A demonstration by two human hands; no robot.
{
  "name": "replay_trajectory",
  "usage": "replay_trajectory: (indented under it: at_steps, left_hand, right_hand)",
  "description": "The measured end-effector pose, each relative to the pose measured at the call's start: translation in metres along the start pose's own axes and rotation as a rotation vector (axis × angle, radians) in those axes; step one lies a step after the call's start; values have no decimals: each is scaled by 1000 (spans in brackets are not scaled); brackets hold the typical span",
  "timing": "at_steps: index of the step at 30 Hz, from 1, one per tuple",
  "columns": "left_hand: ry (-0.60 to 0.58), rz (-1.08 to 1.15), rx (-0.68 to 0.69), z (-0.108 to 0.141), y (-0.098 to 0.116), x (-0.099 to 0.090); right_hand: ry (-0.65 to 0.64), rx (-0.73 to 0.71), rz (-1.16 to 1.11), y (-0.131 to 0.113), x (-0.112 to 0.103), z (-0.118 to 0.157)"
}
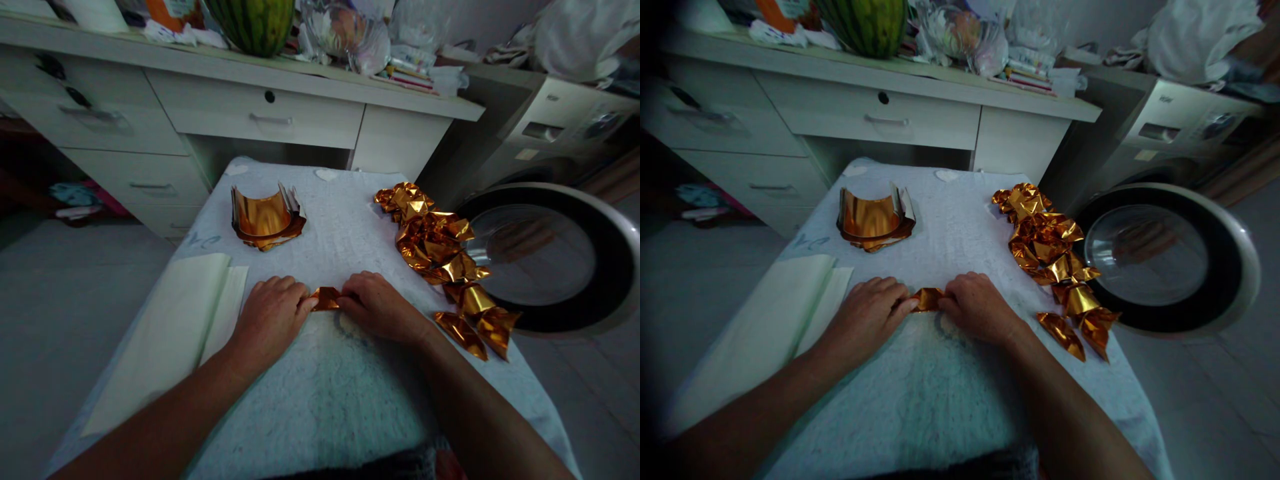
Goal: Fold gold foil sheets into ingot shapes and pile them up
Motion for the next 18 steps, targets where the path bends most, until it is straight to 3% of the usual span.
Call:
replay_trajectory:
  at_steps: [18]
  left_hand:
    - [-1,-42,-70,0,-1,1]
  right_hand:
    - [15,135,125,0,0,-4]
Point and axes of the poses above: each hand's wrist, its own z-axis away from the middle knuckle, its own x-axis out of the palm, y = z × x, the point moved 3 cm from there along -z, towards the middle knuckle, and after that the axes turned 12 degrees about -z, right-handed, at the moved point
